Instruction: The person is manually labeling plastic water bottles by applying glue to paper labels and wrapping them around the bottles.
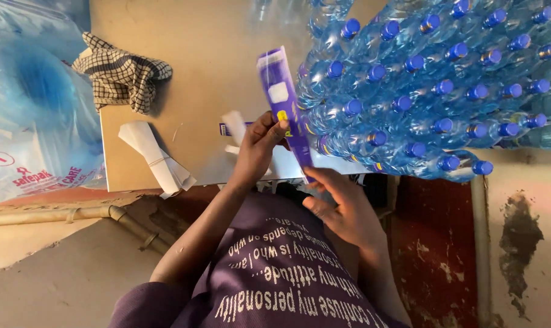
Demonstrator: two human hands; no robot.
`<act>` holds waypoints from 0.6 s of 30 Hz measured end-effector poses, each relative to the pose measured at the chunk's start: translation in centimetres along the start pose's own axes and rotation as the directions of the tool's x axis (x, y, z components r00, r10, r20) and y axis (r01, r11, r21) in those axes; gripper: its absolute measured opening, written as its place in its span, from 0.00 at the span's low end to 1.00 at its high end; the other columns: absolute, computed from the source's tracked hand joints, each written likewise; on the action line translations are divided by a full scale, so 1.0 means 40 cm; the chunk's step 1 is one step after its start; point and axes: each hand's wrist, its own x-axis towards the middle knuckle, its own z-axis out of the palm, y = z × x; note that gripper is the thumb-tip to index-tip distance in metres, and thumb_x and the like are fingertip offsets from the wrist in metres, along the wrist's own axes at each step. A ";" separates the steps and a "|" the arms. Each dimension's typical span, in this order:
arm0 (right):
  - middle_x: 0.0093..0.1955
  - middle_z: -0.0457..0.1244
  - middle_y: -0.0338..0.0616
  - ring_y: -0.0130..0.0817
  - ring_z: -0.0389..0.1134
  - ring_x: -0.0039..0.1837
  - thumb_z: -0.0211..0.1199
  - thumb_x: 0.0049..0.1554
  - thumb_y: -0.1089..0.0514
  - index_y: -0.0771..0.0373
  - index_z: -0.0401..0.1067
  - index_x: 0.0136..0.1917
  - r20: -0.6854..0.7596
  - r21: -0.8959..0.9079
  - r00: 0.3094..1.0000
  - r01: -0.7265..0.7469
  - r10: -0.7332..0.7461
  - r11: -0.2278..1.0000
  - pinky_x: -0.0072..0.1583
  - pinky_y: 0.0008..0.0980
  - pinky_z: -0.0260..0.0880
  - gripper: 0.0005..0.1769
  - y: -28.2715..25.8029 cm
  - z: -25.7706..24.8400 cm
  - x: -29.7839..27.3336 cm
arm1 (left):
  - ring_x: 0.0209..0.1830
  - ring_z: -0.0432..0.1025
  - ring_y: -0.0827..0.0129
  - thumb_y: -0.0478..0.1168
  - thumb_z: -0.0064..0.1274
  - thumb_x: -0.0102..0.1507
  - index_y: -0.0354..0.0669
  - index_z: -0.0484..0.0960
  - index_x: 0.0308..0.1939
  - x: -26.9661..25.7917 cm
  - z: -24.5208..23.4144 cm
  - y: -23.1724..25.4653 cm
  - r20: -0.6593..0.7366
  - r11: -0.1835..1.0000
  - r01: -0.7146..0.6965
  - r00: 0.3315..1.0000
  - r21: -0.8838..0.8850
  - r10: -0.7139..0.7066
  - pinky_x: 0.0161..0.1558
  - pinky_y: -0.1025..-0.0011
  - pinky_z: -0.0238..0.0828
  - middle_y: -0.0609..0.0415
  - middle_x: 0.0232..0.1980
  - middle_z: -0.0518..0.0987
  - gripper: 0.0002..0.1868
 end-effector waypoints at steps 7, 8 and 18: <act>0.70 0.64 0.67 0.59 0.70 0.69 0.77 0.60 0.46 0.71 0.45 0.88 -0.212 0.026 0.977 0.002 0.004 1.000 0.64 0.53 0.75 0.59 0.050 -0.053 0.051 | 0.37 0.80 0.50 0.46 0.62 0.70 0.39 0.85 0.50 -0.072 0.013 0.114 0.231 0.774 -0.270 0.959 0.573 0.164 0.41 0.54 0.78 0.44 0.35 0.81 0.13; 0.62 0.66 0.58 0.54 0.73 0.64 0.76 0.62 0.53 0.71 0.58 0.81 -0.285 -0.021 0.955 0.073 -0.076 0.997 0.61 0.47 0.77 0.44 0.053 -0.053 0.067 | 0.36 0.81 0.49 0.44 0.61 0.69 0.39 0.86 0.49 -0.078 0.027 0.127 0.318 0.789 -0.272 0.942 0.551 0.103 0.41 0.54 0.80 0.43 0.35 0.82 0.12; 0.58 0.65 0.48 0.37 0.66 0.58 0.64 0.74 0.63 0.64 0.71 0.63 -0.673 -0.152 0.736 -0.039 -0.075 0.988 0.57 0.34 0.71 0.06 0.073 -0.097 0.025 | 0.45 0.80 0.69 0.47 0.51 0.80 0.44 0.75 0.55 0.431 -0.160 0.109 0.230 0.911 -0.240 0.958 0.334 0.168 0.38 0.73 0.77 0.54 0.48 0.83 0.11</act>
